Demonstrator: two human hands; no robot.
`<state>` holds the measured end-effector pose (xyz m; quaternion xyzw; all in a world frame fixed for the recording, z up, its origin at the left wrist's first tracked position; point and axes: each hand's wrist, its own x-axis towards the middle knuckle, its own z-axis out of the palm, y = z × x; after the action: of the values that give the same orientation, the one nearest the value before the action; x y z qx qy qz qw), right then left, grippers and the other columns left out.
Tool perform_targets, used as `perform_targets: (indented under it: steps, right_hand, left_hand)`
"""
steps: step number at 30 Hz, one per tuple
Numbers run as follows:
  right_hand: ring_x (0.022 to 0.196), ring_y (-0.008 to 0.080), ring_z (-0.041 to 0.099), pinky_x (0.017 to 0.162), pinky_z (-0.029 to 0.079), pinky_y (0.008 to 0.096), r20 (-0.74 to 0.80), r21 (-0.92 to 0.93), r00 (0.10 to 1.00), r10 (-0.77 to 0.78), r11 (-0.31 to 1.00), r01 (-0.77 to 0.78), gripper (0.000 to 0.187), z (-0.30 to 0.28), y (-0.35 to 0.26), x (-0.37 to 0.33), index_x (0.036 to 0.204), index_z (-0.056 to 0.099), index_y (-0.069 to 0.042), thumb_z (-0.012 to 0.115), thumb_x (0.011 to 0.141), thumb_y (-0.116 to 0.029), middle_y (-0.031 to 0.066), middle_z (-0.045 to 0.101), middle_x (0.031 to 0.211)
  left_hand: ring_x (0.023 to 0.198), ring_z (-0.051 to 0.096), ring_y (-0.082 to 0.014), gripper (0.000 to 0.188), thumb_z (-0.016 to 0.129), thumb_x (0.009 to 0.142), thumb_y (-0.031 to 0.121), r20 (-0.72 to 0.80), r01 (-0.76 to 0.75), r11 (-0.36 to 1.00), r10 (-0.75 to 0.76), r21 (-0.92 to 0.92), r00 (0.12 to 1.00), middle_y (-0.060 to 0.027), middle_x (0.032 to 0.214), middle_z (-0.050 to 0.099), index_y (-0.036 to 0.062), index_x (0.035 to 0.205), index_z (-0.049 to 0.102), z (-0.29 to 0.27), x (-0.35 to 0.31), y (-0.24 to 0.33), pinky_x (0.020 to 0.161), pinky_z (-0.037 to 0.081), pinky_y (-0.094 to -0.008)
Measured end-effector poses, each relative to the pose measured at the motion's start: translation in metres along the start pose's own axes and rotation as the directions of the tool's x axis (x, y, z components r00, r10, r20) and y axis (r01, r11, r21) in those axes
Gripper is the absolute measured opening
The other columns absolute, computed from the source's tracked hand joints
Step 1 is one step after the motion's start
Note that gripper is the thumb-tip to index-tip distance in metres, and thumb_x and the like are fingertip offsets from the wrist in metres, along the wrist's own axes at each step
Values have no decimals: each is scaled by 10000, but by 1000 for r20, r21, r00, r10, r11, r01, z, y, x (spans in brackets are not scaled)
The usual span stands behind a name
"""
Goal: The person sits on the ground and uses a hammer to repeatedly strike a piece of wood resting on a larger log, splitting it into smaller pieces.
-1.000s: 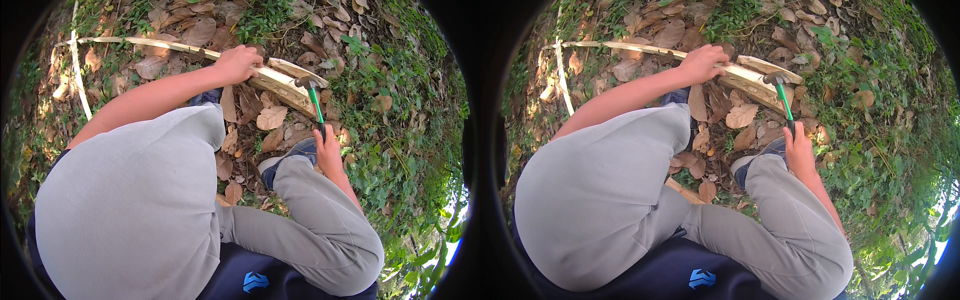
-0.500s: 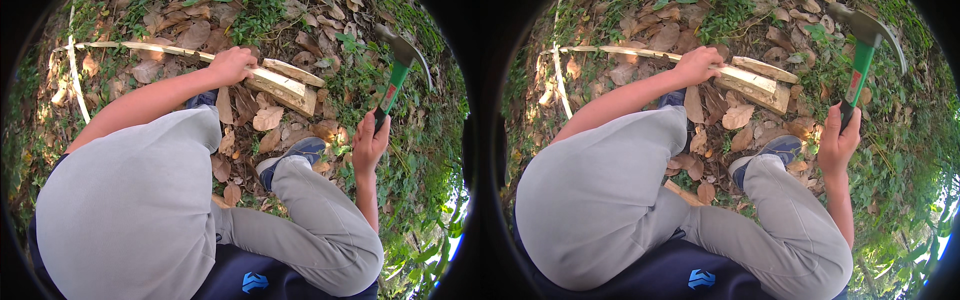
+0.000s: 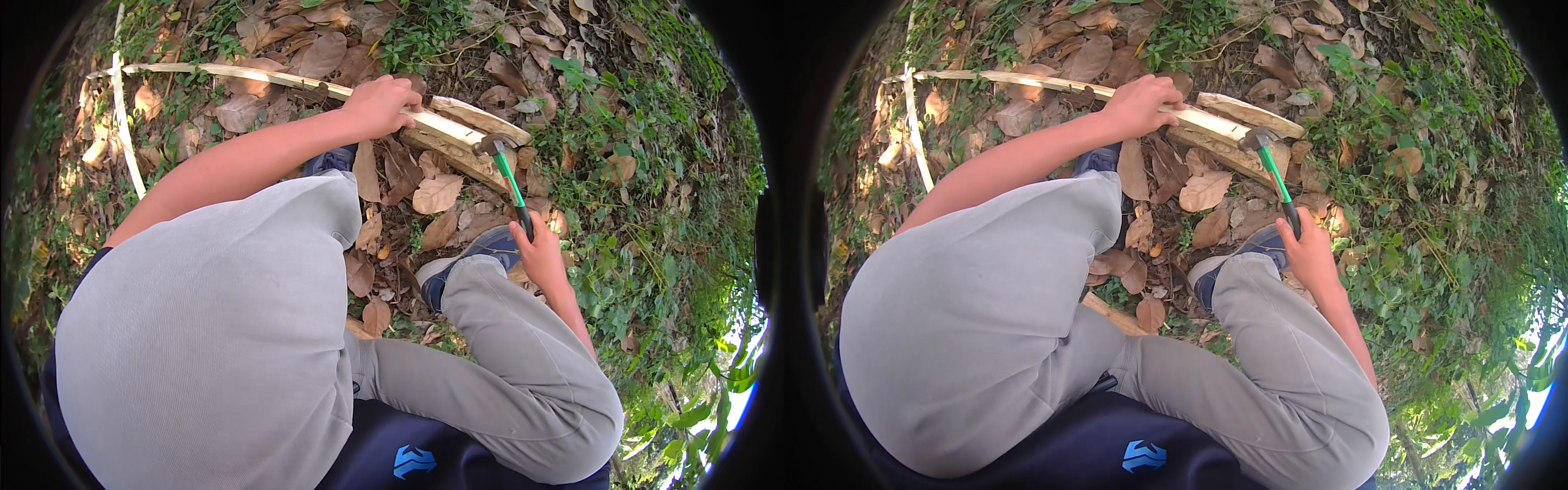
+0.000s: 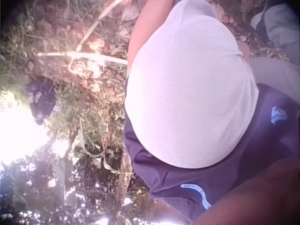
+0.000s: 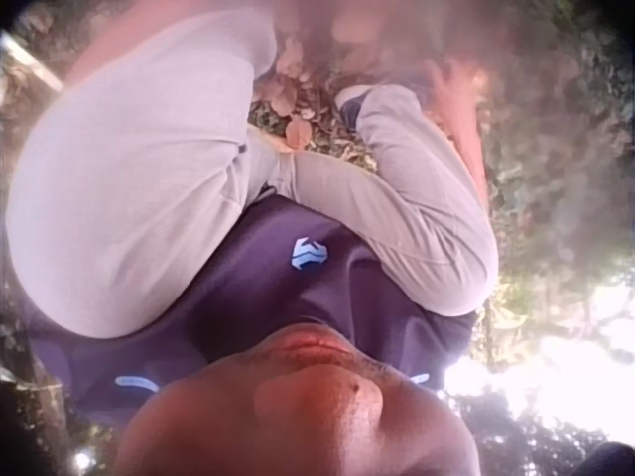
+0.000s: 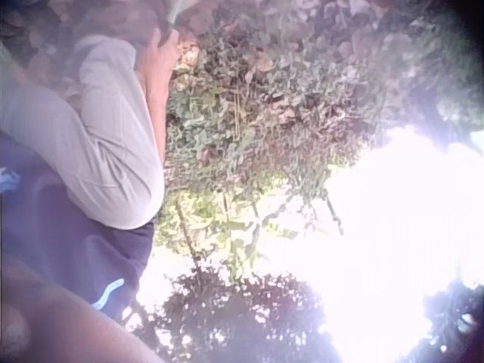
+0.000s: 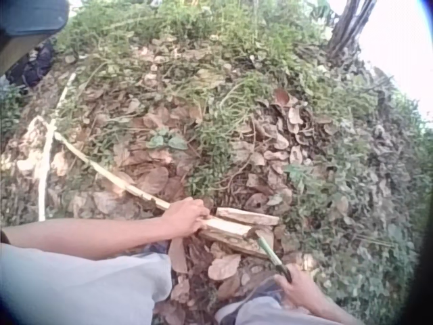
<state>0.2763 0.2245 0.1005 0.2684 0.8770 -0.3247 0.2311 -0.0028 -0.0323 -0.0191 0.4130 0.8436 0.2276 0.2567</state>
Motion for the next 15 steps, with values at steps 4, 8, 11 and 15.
perform_targets:
  steps: [4,8,11,15]
  right_hand:
    - [560,164,480,535,384,358,-106,-62,994,-22,998,15,263,-46,-22,16,1109,658,-22,661,1052,-279,81,532,648]
    - [578,40,458,508,348,269,-402,168,913,-72,974,151,229,-87,-57,11,1093,634,-41,613,1094,-269,-31,531,673]
    - [556,37,464,491,344,236,-503,580,857,-111,691,430,187,-78,-66,19,1038,570,-64,561,1115,-235,-39,532,714]
    - [524,176,510,491,385,350,-491,426,844,-215,786,448,171,-9,-8,20,1034,538,-57,577,1096,-211,51,572,700]
  left_hand:
    - [1109,618,-273,300,834,848,321,17,27,999,-27,27,999,-12,1063,655,192,1110,762,-5,-3,1,927,532,-430]
    - [1114,617,-269,303,838,846,331,32,42,999,-43,16,999,-9,1066,655,195,1106,761,-3,1,1,939,528,-424]
    - [1107,622,-271,311,837,846,335,16,63,998,-63,24,998,-12,1059,657,196,1113,761,-1,-4,-4,942,527,-425]
    - [1107,625,-274,306,839,843,338,17,28,1000,-29,12,999,-14,1055,659,198,1105,767,-2,2,0,940,526,-426]
